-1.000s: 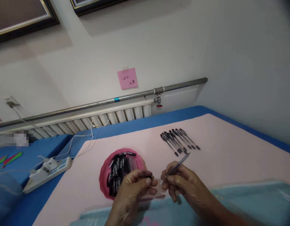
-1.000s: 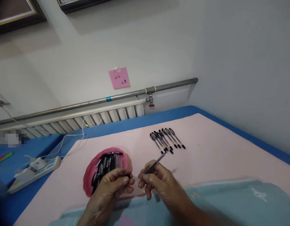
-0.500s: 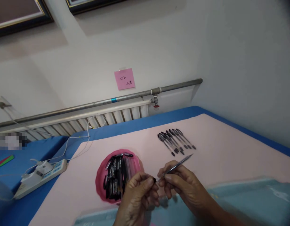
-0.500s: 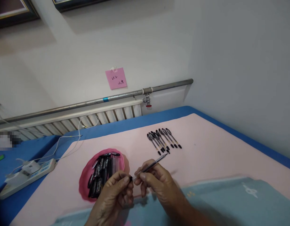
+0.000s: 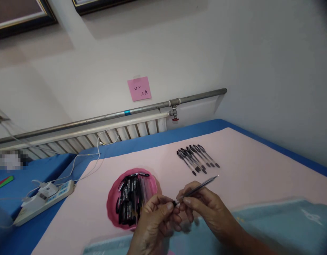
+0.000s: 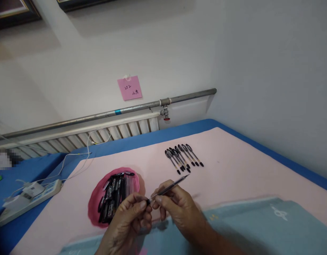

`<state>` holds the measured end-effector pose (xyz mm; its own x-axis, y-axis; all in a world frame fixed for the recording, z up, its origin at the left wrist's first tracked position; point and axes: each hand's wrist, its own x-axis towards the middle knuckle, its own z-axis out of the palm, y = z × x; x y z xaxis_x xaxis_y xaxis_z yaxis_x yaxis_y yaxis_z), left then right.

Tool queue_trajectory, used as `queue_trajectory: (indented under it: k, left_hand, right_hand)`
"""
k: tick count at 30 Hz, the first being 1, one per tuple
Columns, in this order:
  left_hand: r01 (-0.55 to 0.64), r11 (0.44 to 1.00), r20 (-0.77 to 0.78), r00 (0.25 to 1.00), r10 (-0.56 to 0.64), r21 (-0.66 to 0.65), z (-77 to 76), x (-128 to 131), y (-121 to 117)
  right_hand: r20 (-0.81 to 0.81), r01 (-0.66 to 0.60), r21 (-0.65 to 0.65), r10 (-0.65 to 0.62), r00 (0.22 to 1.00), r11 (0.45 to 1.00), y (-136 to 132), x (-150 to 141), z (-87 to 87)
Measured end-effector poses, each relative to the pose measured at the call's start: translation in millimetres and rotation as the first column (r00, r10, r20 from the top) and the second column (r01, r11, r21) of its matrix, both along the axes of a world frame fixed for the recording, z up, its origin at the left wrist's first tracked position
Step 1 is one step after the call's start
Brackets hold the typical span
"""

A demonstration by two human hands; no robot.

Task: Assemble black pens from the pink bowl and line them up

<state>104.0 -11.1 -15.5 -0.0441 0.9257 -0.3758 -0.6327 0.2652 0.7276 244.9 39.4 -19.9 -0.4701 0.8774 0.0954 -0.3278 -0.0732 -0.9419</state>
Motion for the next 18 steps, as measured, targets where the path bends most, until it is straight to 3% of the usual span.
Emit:
queue_trajectory:
  k: [7, 9, 12, 15, 18]
  left_hand:
    - [-0.061, 0.983, -0.231, 0.968, 0.100, 0.171, -6.8, -1, 1]
    - [-0.079, 0.977, -0.235, 0.964, 0.125, 0.196, -7.5, 0, 2]
    - [-0.046, 0.991, -0.203, 0.977, 0.070, 0.124, -8.8, 3, 1]
    - [0.062, 0.997, -0.199, 0.979, -0.053, 0.043, -11.7, 5, 1]
    - [0.110, 0.992, -0.204, 0.974, -0.097, 0.055, -14.0, 3, 2]
  right_hand:
    - [0.076, 0.050, -0.103, -0.042, 0.996, 0.993, 0, -3, 1.5]
    - [0.069, 0.063, -0.118, -0.055, 0.996, 0.991, 1, -4, 1.0]
    - [0.076, 0.082, -0.121, -0.073, 0.994, 0.989, 0, -3, 0.6]
    - [0.091, 0.068, -0.099, -0.059, 0.994, 0.993, 0, -3, -0.6]
    - [0.096, 0.044, -0.086, -0.036, 0.995, 0.995, 1, -3, -2.2]
